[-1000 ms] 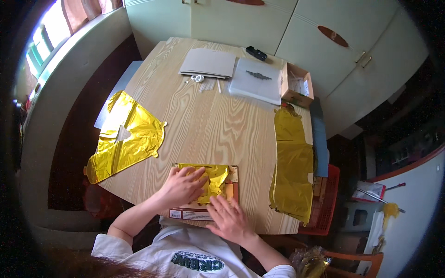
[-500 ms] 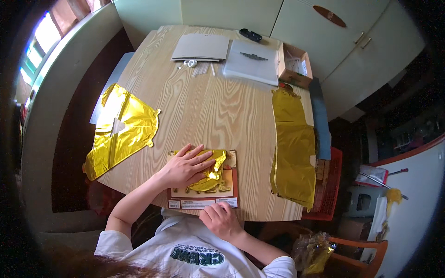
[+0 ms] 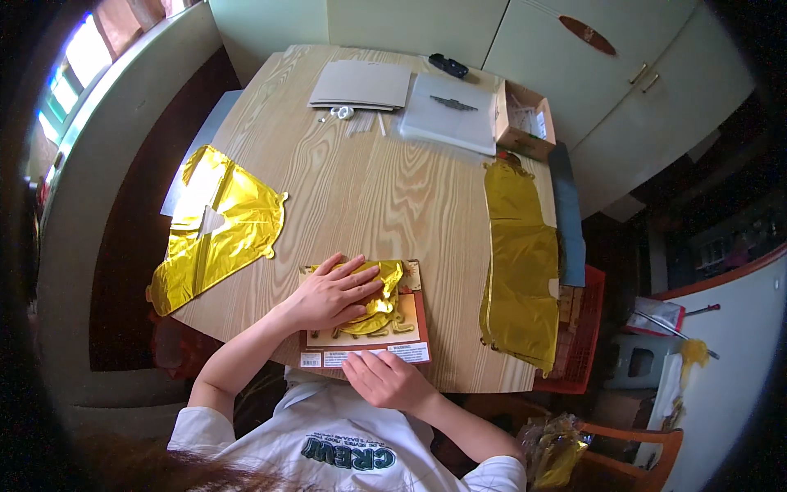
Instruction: Folding gold foil pouches around decorative cards and preparing them for final packaging.
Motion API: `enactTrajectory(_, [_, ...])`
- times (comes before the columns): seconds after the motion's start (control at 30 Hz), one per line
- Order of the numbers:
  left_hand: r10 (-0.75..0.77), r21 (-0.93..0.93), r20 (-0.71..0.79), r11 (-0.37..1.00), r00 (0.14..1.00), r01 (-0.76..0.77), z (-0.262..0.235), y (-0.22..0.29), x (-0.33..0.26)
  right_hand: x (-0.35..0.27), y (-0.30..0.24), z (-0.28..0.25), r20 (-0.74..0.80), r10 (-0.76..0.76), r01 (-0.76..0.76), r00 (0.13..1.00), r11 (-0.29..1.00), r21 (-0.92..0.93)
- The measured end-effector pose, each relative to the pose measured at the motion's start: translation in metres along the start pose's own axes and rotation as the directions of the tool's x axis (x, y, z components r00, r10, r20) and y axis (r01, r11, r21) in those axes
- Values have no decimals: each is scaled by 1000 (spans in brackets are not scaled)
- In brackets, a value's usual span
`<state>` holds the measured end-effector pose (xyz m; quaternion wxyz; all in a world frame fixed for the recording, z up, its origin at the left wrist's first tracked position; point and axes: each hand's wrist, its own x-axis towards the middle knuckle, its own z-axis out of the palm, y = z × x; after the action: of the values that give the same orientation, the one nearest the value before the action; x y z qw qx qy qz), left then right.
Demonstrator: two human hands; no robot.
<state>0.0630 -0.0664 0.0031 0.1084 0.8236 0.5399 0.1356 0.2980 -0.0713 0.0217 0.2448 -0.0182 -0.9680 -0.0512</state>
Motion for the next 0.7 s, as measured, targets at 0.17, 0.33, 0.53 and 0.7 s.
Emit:
enactTrajectory(0.17, [2, 27, -12, 1000, 1000, -2, -1, -1, -1, 5, 3, 2, -6, -11, 11, 1000, 1000, -21])
enactTrajectory(0.33, [-2, 24, -9, 1000, 1000, 3, 0, -2, 2, 0, 8, -6, -81, -100, 101, 992, 995, -2])
enactTrajectory(0.53, [6, 25, 24, 1000, 1000, -6, -2, -3, -3, -25, 10, -75, -107, -177, 170, 978, 983, -77])
enactTrajectory(0.7, [38, 41, 11, 998, 999, -39, 1, -3, -4, -65, 12, -141, -162, -68, 16, 984, 953, -303])
